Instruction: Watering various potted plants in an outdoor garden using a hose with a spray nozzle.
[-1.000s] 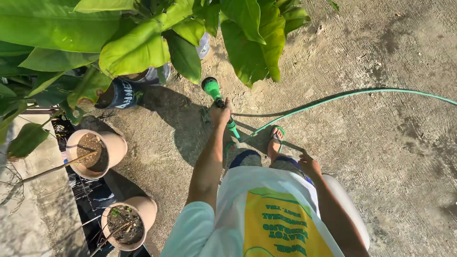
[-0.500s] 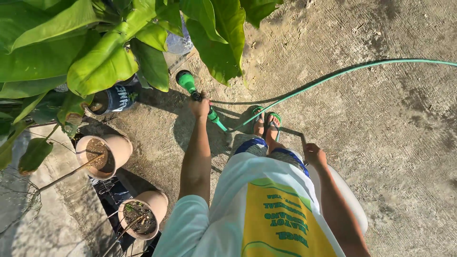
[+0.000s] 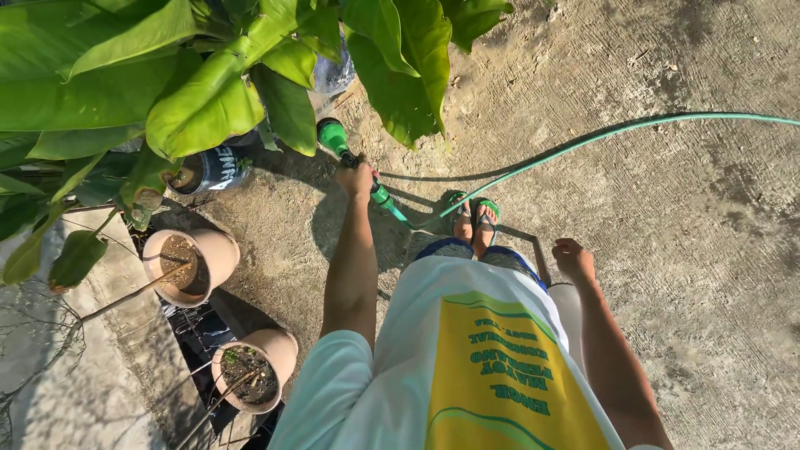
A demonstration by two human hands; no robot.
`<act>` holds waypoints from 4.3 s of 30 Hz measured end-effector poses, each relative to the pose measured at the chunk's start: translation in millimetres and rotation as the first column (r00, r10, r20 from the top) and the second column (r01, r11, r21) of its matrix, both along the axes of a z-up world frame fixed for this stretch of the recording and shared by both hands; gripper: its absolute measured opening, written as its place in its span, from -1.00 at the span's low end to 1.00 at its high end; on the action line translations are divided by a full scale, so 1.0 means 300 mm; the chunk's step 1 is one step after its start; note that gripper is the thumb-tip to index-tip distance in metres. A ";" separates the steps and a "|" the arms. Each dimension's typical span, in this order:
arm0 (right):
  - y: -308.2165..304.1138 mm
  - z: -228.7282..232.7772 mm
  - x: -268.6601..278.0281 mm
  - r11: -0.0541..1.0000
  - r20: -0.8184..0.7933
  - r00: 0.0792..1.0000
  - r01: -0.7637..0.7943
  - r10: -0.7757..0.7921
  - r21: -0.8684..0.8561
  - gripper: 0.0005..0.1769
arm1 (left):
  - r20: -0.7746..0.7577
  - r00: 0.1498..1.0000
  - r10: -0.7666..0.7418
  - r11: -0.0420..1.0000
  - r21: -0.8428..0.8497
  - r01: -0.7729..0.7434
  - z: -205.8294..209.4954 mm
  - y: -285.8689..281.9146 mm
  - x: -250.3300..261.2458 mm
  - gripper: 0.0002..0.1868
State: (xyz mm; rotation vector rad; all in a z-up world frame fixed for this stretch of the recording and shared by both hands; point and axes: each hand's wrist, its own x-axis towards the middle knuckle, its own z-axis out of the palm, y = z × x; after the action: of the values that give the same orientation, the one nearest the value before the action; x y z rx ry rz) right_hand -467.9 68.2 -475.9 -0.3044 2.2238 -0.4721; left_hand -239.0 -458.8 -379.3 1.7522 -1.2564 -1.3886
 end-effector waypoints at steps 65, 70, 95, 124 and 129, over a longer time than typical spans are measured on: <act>-1.085 0.851 -0.783 0.647 0.414 0.720 -0.064 0.557 -0.760 -0.15 | 0.247 0.965 -0.086 0.991 -0.079 0.108 0.638 0.441 -1.259 -0.55; -1.120 0.739 -0.771 0.698 0.519 0.703 0.044 0.487 -0.715 -0.42 | 0.257 0.964 -0.072 0.992 -0.086 0.097 0.614 0.417 -1.223 -0.52; -1.143 0.690 -0.797 0.786 0.592 0.730 0.124 0.341 -0.605 -0.81 | -0.149 0.978 -0.149 0.989 -0.038 0.145 0.566 0.497 -1.230 -0.23; -1.150 0.730 -0.812 0.786 0.556 0.733 0.049 0.391 -0.617 -0.80 | -0.125 0.983 -0.131 0.991 -0.017 0.130 0.549 0.494 -1.230 -0.18; -1.132 0.809 -0.792 0.779 0.517 0.750 0.002 0.414 -0.627 -0.77 | -0.128 0.985 -0.119 0.992 0.024 0.123 0.560 0.491 -1.232 -0.26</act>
State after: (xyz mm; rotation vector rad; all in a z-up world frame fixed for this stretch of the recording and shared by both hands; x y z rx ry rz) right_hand -705.6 -271.4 -233.2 -0.6267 1.2977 -0.9867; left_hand -608.5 -311.5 -211.3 1.6040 -1.2962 -1.5713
